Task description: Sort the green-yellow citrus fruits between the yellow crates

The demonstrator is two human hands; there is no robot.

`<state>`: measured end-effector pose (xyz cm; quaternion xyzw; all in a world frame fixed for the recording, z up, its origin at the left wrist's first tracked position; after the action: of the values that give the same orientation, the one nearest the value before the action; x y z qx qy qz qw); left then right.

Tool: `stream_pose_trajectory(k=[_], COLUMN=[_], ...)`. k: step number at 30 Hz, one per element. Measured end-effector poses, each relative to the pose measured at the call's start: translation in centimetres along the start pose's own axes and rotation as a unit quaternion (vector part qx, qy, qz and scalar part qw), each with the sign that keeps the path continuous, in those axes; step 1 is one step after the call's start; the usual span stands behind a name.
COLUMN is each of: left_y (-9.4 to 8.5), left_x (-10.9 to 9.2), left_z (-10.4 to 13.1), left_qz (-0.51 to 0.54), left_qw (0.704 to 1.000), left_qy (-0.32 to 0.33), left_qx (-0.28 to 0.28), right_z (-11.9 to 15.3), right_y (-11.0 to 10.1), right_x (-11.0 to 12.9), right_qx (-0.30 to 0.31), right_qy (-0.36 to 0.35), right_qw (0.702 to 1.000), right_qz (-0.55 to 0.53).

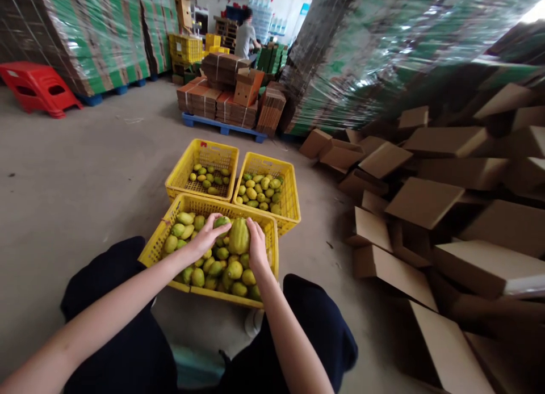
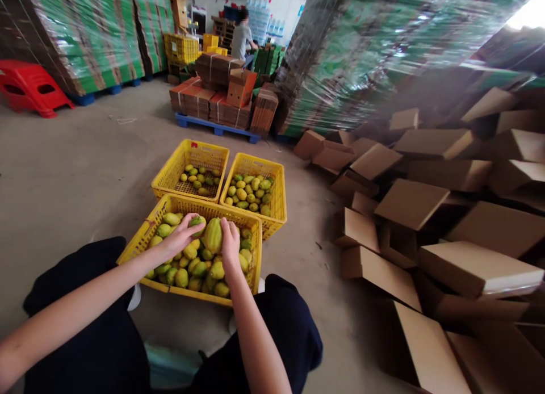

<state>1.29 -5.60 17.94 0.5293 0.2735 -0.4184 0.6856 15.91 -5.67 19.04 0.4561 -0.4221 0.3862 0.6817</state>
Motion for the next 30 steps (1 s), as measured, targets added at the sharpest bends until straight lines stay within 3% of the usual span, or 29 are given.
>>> stream_pose_trajectory(k=[3,6,8,11,13,15,19,21,23,27,30], left_y=[-0.2,-0.1,0.1,0.5,0.8,1.0,1.1,1.2,1.4,1.5,1.3], left_x=[0.4,0.2,-0.2,-0.5,-0.5,-0.4,-0.6,-0.9,-1.2,-1.2,-1.0], left_z=[-0.6,-1.1,-1.2,-0.9,-0.6,-0.3,0.7,1.2,1.4,1.0,0.5], left_qz=[0.046,0.068,0.074,0.065,0.048,0.017,-0.074,-0.108,-0.114,-0.012,0.118], left_qw=[0.997,0.993,0.992,0.993,0.995,0.998,0.993,0.982,0.979,0.996,0.991], left_qy=[-0.059,-0.099,-0.098,-0.095,-0.092,-0.065,0.089,0.150,0.164,0.074,-0.048], left_qx=[-0.020,-0.006,0.012,0.011,0.009,0.008,-0.031,-0.041,-0.039,-0.037,-0.038], right_z=[0.0,0.0,-0.1,0.2,0.4,0.7,2.0,2.6,3.0,2.4,1.1], right_y=[0.4,0.4,0.3,0.5,0.5,0.3,0.4,0.6,0.8,1.0,1.1], right_x=[-0.3,-0.5,-0.5,-0.2,0.0,0.5,1.5,1.9,2.1,1.3,-0.6], right_qx=[0.022,0.002,-0.008,0.048,0.070,0.051,0.040,0.054,0.054,0.025,-0.008], right_qy=[0.084,0.162,0.183,0.187,0.147,0.058,-0.125,-0.165,-0.183,-0.159,-0.019], right_qw=[0.995,0.982,0.977,0.974,0.982,0.996,0.990,0.983,0.980,0.986,0.999], right_qz=[-0.052,-0.101,-0.113,-0.117,-0.097,-0.051,0.041,0.055,0.060,0.048,-0.032])
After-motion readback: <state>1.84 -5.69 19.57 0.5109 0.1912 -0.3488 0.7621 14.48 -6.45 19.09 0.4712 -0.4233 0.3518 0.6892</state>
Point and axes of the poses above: each hand's wrist, its own z-axis away from the middle knuckle, its own y-axis out of the palm, x = y × z, the point moved 3 cm from there along -z, towards the middle knuckle, and after that the axes turned 1 degree about -x, right-handed, at the moved point
